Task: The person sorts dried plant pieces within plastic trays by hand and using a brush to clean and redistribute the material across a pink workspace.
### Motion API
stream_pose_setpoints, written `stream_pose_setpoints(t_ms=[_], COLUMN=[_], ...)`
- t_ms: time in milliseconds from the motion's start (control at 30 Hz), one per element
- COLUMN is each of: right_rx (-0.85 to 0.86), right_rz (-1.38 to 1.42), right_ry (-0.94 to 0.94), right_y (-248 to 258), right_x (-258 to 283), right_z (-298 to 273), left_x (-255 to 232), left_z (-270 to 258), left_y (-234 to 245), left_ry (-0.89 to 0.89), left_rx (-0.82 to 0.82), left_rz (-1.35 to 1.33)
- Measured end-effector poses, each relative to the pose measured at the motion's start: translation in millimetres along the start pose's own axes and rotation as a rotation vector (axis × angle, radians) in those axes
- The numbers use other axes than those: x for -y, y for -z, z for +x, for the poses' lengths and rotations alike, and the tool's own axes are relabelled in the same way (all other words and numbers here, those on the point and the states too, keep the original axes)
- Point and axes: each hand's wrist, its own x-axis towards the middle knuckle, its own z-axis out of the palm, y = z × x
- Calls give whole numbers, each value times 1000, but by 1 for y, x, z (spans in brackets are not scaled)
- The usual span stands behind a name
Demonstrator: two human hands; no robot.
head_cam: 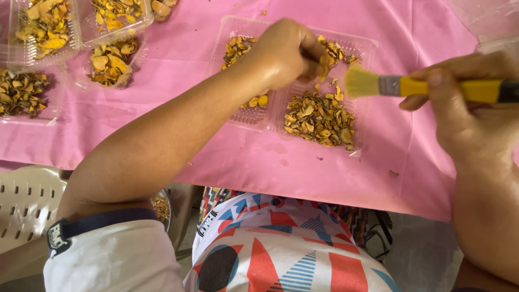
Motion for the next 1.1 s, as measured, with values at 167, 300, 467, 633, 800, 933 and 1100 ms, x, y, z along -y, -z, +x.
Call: stream_pose_setpoints(t_ms=[167,300,467,633,800,933,1100], right_rx=[-40,-66,-38,-33,-46,-32,-27], right_rz=[-102,-61,-88,-117,-131,-135,-142], right_ry=[96,34,8,1,-5,21,24], right_y=[1,-6,-10,-9,-11,-13,-15], right_x=[-23,-33,-35,-37,-32,-34,-32], right_z=[8,8,7,6,5,6,7], left_x=[13,47,32,35,32,49,51], left_z=[62,122,87,66,-3,-17,-18], left_y=[-11,-26,-22,-34,-52,-59,-56], left_ry=[-224,-408,-451,-713,-822,-715,-685], left_rx=[-207,-252,-270,-336,-21,354,416], left_rz=[164,109,527,933,922,1018,992])
